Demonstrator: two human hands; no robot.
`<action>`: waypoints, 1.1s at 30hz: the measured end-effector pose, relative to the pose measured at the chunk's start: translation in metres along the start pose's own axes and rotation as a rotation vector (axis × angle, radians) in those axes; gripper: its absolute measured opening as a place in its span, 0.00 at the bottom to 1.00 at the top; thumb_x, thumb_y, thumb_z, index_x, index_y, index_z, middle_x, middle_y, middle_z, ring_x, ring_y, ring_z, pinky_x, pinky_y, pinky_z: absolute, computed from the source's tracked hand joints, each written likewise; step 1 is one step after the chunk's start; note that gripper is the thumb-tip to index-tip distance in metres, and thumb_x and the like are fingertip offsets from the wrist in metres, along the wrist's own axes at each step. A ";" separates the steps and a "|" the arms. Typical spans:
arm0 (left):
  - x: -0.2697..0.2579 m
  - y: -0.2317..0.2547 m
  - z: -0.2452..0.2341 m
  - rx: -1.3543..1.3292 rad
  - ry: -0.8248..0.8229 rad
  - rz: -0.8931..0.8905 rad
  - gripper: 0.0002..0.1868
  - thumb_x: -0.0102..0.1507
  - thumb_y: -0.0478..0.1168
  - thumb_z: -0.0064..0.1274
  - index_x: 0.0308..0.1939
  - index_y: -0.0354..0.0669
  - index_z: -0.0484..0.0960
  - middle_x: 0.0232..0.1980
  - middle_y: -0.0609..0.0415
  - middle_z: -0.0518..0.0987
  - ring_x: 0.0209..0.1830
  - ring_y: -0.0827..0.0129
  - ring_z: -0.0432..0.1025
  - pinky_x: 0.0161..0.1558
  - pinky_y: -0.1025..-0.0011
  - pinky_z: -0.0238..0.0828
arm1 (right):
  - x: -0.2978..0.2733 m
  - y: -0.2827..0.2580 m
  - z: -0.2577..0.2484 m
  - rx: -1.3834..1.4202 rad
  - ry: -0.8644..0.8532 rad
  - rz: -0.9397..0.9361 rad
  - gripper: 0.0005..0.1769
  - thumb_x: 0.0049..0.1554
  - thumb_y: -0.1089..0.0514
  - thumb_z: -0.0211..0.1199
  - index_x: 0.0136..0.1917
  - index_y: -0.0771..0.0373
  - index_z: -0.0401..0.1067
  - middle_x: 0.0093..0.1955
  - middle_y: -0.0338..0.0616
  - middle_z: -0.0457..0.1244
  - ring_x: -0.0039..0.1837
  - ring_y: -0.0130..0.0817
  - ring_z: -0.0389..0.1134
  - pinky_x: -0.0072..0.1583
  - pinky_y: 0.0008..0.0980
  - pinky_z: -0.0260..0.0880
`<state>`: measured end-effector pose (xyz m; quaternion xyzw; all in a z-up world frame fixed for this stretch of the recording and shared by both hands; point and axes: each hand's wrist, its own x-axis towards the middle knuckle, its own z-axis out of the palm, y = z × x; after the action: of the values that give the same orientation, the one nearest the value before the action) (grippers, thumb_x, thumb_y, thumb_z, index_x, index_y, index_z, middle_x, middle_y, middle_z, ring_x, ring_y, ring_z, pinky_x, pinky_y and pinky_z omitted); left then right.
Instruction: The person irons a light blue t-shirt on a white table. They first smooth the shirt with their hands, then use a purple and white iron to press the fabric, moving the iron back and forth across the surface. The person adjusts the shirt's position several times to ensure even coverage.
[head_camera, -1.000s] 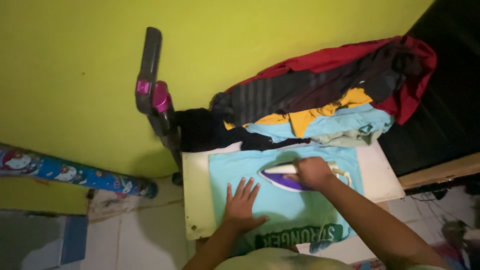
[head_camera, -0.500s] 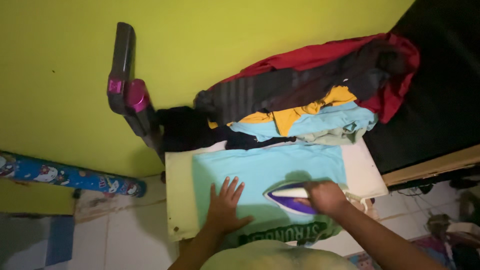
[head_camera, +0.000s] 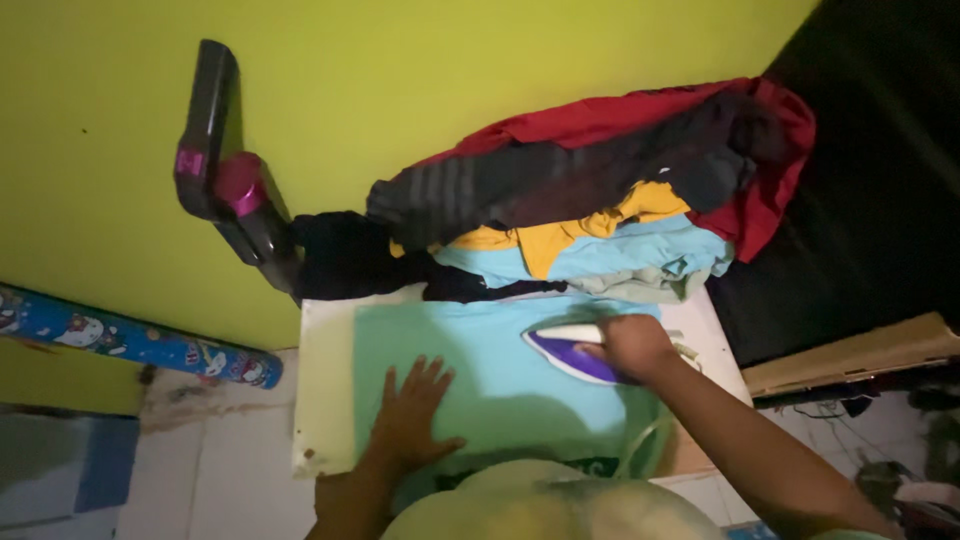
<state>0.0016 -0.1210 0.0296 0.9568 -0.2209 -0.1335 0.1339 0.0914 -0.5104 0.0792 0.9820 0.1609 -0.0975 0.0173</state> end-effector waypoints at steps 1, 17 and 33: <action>-0.001 0.000 0.001 -0.010 0.036 0.014 0.58 0.52 0.70 0.61 0.77 0.51 0.53 0.82 0.49 0.48 0.83 0.51 0.37 0.74 0.33 0.25 | -0.010 0.000 0.001 -0.002 -0.016 -0.019 0.33 0.54 0.27 0.61 0.44 0.60 0.77 0.38 0.54 0.70 0.43 0.53 0.72 0.47 0.50 0.72; 0.004 0.013 -0.010 0.064 -0.099 -0.075 0.60 0.53 0.70 0.60 0.81 0.56 0.49 0.86 0.53 0.44 0.84 0.54 0.34 0.75 0.37 0.24 | -0.033 0.072 0.012 -0.048 -0.032 0.072 0.34 0.54 0.25 0.59 0.47 0.58 0.75 0.38 0.50 0.70 0.40 0.48 0.74 0.46 0.47 0.74; 0.007 -0.027 0.055 -0.007 0.613 -0.367 0.47 0.60 0.54 0.52 0.74 0.26 0.55 0.78 0.31 0.54 0.79 0.41 0.47 0.75 0.46 0.39 | 0.008 -0.004 -0.009 0.041 -0.016 -0.064 0.33 0.53 0.25 0.61 0.46 0.58 0.78 0.38 0.53 0.71 0.43 0.52 0.73 0.48 0.49 0.72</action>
<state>0.0012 -0.1114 -0.0315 0.9756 0.0056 0.1372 0.1713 0.0992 -0.5033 0.0861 0.9757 0.1899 -0.1092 -0.0048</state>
